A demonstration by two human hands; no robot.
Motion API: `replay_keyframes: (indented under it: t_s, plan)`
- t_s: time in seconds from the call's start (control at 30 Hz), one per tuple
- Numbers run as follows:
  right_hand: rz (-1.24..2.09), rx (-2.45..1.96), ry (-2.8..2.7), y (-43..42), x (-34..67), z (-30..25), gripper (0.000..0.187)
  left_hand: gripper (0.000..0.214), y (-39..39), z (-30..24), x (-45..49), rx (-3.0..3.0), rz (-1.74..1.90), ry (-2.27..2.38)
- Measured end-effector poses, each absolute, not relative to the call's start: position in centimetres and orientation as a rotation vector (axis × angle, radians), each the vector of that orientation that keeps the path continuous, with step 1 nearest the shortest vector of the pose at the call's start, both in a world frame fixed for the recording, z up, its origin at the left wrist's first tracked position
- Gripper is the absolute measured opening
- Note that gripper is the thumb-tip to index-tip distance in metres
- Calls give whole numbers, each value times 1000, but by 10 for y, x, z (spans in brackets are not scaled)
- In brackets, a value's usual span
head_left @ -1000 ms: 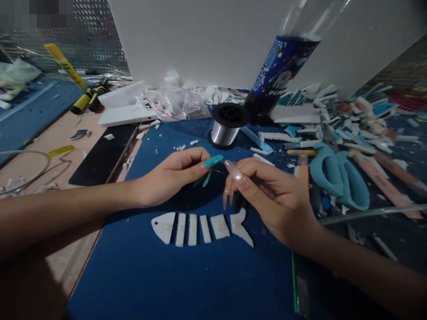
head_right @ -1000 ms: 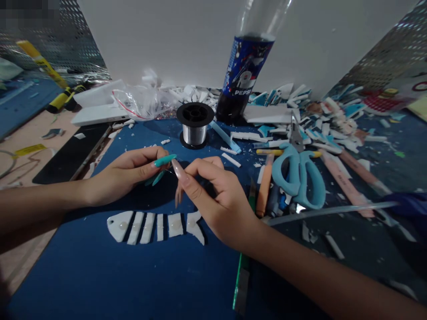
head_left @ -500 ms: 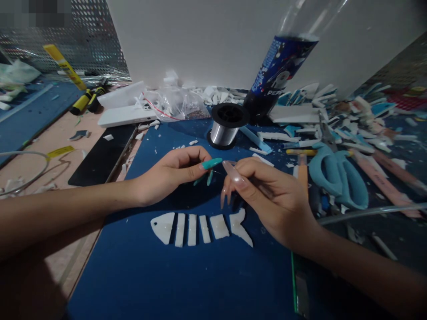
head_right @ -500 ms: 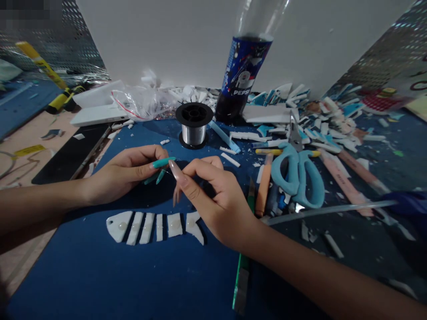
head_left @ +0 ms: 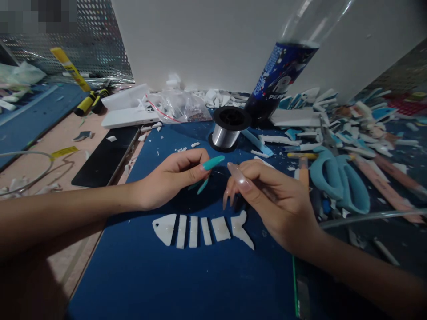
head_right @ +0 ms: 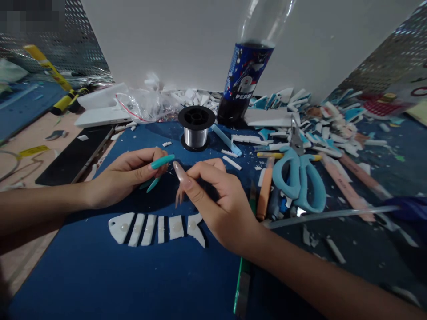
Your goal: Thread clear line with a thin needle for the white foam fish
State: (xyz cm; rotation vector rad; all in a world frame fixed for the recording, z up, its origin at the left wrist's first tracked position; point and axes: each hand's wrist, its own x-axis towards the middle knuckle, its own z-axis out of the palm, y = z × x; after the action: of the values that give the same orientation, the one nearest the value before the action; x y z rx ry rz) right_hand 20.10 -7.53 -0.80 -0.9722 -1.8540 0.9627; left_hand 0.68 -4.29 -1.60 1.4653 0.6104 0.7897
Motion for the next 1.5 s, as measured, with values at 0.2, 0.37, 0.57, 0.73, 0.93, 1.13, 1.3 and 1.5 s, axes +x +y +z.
replay_keyframes:
  t_s: [0.2, 0.37, 0.57, 0.73, 0.93, 1.13, 1.3, 1.5]
  plan:
    - [914, -924, -1898, -76, 199, -9, 25, 25, -43, -15, 7, 1520, 770, 662]
    - [906, -917, -1909, -76, 199, -8, 24, 24, -43, -13, 7, 1540, 767, 672]
    - [921, -906, -1915, -76, 200, -9, 22, 24, -45, -12, 7, 1568, 774, 670]
    - [915, -902, -1908, -76, 199, -10, 23, 24, -45, -12, 7, 1590, 776, 672]
    - [907, -929, -1912, -76, 200, -9, 23, 25, -45, -11, 8, 1597, 761, 702]
    - [904, -931, -1917, -76, 200, -10, 24, 25, -45, -12, 6, 1610, 760, 715]
    - [900, -939, -1929, -76, 199, -10, 23, 23, -46, -13, 7, 1621, 762, 725]
    - [901, -1000, -1899, -76, 198, -10, 22, 15, -48, -11, 11, 1671, 805, 715]
